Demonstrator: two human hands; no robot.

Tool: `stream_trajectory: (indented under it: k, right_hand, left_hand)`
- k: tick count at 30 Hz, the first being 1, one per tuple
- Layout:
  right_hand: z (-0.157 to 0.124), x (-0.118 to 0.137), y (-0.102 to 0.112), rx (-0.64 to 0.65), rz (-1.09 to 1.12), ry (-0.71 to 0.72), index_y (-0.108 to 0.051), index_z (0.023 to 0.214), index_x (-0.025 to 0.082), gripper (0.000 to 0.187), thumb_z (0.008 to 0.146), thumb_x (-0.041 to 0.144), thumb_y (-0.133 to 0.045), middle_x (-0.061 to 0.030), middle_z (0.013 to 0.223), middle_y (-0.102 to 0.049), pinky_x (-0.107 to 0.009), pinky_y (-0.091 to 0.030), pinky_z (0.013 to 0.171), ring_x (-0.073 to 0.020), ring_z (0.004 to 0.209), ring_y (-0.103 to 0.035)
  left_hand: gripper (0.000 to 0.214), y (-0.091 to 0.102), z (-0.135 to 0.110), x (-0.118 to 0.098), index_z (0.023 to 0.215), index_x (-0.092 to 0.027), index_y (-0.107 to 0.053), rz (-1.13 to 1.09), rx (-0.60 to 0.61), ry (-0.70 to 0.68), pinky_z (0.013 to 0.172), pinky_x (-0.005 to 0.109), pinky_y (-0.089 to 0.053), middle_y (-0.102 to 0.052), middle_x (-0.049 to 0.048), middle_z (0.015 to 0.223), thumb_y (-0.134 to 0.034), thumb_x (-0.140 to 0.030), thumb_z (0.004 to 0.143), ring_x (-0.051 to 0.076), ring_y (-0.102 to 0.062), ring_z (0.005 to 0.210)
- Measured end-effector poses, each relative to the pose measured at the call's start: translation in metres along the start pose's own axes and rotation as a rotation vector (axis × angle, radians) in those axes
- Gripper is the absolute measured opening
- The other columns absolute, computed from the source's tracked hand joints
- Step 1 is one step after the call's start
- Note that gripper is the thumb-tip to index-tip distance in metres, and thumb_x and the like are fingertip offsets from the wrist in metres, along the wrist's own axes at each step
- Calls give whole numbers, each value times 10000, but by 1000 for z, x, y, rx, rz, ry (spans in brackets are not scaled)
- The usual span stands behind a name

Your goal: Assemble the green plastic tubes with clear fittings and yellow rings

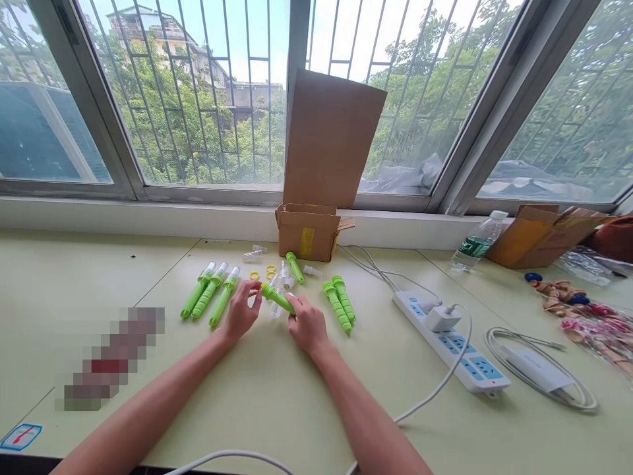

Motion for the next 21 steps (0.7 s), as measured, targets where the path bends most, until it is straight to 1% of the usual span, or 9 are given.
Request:
stream_trajectory:
  k: [9, 16, 21]
  right_hand:
    - [0, 0, 0, -26, 9, 13, -573, 1220, 253, 488, 759, 115, -493, -38, 1017, -669, -228, -432, 672, -184, 823, -617]
    - [0, 2, 1, -43, 17, 34, -577, 1212, 245, 467, 774, 116, -479, -39, 997, -665, -233, -433, 682, -183, 809, -621]
    - [-1, 2, 1, -42, 37, 39, -572, 1216, 244, 471, 773, 114, -483, -38, 992, -663, -234, -438, 699, -183, 815, -622]
  left_hand:
    - [194, 2, 1, -4, 1049, -211, -486, -26, 5, 16, 759, 319, -601, -563, 56, 988, -483, -146, 867, 157, -612, 916]
    - [208, 3, 1, -4, 1059, -208, -481, 24, 18, 20, 789, 333, -576, -598, 54, 977, -482, -144, 861, 164, -617, 909]
    - [217, 3, 0, -2, 1059, -204, -487, 57, -7, 23, 817, 359, -552, -619, 63, 990, -504, -152, 849, 185, -620, 940]
Point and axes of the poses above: each hand's wrist, its own z-axis towards the middle knuckle, its own y-axis out of the back of the hand, x = y × z, the point moved 2 cm from there along z, towards the middle knuckle
